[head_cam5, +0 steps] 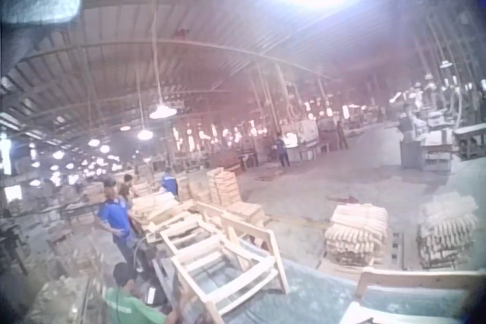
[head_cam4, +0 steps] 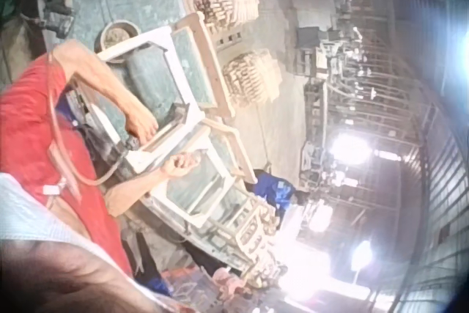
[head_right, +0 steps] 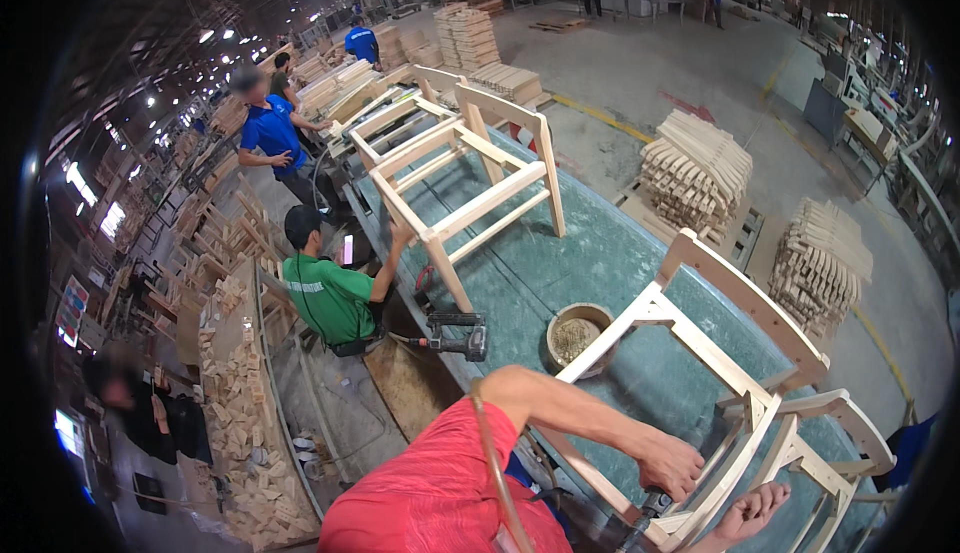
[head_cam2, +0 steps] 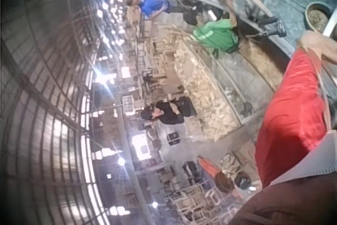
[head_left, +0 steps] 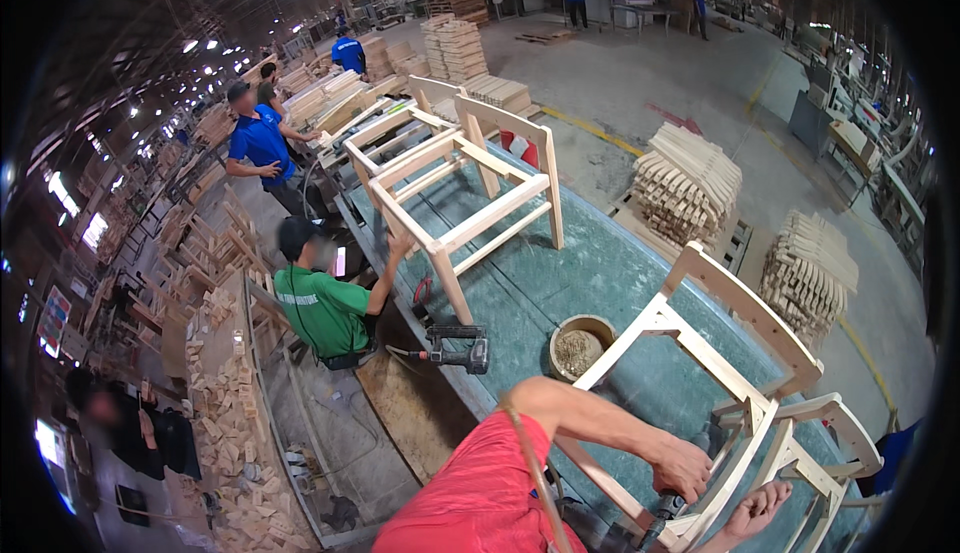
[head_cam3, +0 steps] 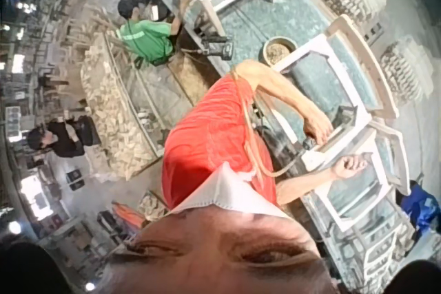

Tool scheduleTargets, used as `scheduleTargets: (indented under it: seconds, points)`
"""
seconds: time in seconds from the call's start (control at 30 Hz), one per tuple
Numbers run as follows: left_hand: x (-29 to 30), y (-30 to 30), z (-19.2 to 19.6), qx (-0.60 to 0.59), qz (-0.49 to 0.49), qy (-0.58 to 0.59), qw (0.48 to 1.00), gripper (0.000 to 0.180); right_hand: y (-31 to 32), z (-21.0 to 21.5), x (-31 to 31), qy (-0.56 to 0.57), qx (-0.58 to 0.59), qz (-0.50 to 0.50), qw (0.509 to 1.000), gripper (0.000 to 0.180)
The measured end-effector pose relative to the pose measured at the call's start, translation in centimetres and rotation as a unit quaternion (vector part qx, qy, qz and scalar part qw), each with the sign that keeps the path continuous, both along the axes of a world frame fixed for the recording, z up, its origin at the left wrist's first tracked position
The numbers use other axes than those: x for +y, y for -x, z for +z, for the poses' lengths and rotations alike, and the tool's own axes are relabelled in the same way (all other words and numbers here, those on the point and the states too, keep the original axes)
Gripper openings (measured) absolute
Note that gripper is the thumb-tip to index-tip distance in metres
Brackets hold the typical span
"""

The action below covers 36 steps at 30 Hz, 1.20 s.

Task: The person uses a pneumatic drill to drive screws into wooden chair frames on an assembly line. They repeatedly pick up screws, align the drill, and fasten joints on multiple chair frames while other workers perform similar tasks nearby.

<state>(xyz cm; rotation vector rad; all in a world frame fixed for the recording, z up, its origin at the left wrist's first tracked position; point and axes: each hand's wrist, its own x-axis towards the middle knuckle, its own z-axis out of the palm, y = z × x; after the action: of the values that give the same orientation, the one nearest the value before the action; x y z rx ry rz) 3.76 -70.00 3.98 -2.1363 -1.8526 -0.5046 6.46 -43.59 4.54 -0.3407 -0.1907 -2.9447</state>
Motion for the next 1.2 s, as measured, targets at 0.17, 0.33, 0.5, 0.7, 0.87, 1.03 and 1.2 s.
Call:
scheduleTargets:
  seconds: [0.17, 0.33, 0.5, 0.7, 0.87, 1.03, 1.2]
  points:
    - [-5.6, -2.1, 3.5, -0.020, 0.104, 0.007, 0.994, 0.034, -0.2, -1.4, -3.3, -0.135, -0.077, -0.015, 0.988, 0.031]
    - [-9.3, -3.8, 7.1, -0.096, 0.151, -0.160, 0.971, 0.050, 2.4, -2.7, -8.8, -0.126, -0.066, 0.077, 0.987, 0.027]
    - [-11.9, -10.6, 7.9, -0.368, 0.317, -0.465, 0.740, 0.045, 4.3, 0.0, -14.4, -0.179, -0.160, 0.087, 0.967, 0.024]
    - [-21.2, -14.5, 11.1, -0.155, 0.404, -0.639, 0.636, 0.028, 5.4, 0.3, -16.6, -0.152, -0.119, 0.165, 0.967, 0.029]
    - [-33.0, -16.9, 11.4, -0.078, 0.577, -0.733, 0.352, 0.024, 5.7, 0.8, -14.9, -0.065, -0.076, 0.185, 0.978, 0.027]
    - [-46.5, -24.4, 3.3, -0.191, 0.537, -0.799, 0.190, 0.031, 4.9, -1.4, -15.6, -0.065, -0.158, 0.252, 0.952, 0.027]
    - [-49.0, -23.3, -1.5, -0.144, 0.555, -0.808, 0.134, 0.046, 5.2, -2.0, -12.8, -0.113, -0.156, 0.250, 0.949, 0.032]
